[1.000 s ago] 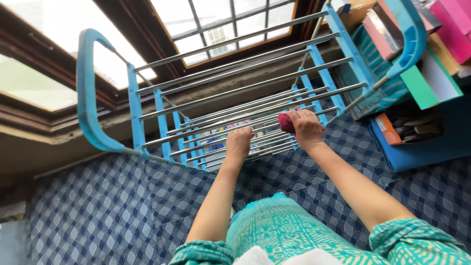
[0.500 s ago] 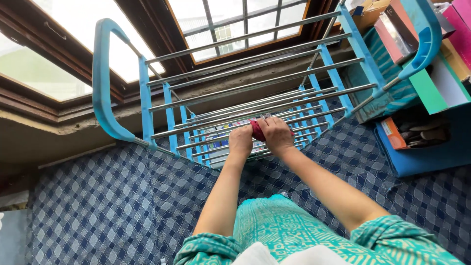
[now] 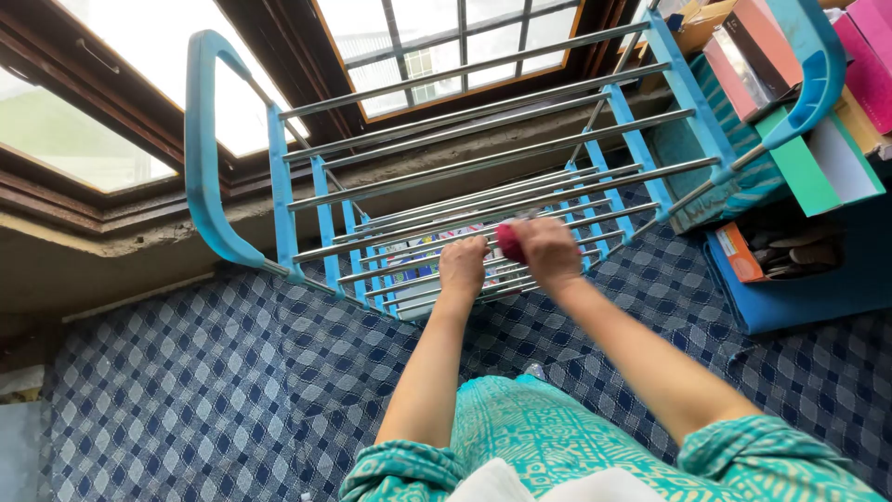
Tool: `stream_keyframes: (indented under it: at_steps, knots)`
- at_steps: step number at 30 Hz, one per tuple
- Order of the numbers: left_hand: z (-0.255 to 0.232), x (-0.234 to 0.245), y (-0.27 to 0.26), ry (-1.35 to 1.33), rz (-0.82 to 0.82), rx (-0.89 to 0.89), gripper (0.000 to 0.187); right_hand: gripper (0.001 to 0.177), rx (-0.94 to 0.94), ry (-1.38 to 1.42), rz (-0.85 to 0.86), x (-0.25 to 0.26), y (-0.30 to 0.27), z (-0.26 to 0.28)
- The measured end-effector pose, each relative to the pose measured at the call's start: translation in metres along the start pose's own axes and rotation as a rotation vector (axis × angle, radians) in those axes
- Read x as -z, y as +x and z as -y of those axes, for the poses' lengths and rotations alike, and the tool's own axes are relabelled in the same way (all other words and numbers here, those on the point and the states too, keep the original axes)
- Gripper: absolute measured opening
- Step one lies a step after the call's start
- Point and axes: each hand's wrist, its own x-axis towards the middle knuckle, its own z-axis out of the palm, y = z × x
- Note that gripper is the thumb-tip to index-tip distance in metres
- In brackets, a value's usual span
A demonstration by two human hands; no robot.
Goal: The person places a shoebox on a stack of boxes, then retrieves a cloth and wipes the metal bars and blue plastic frame of a shoe rack. The person systematically cleans the rack's bars and frame with the cloth.
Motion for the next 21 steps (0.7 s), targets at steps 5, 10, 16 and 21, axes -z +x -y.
stream_keyframes:
  at_steps: [5,10,16,21]
  knots:
    - [0.017,-0.015,-0.002,0.078,0.057,-0.008,0.004,0.034,0.041,0.067,-0.086,-0.006,0.006,0.029]
    - [0.033,0.063,-0.024,0.009,0.03,0.029,0.029,0.034,0.075,0.102,-0.027,-0.005,0.007,0.018]
    - [0.089,0.097,-0.065,0.14,-0.118,0.085,0.014,0.038,0.073,0.087,-0.019,-0.002,0.005,0.025]
    - [0.104,0.08,-0.062,0.155,-0.136,0.052,0.016,0.037,0.07,0.072,-0.002,-0.006,0.012,0.043]
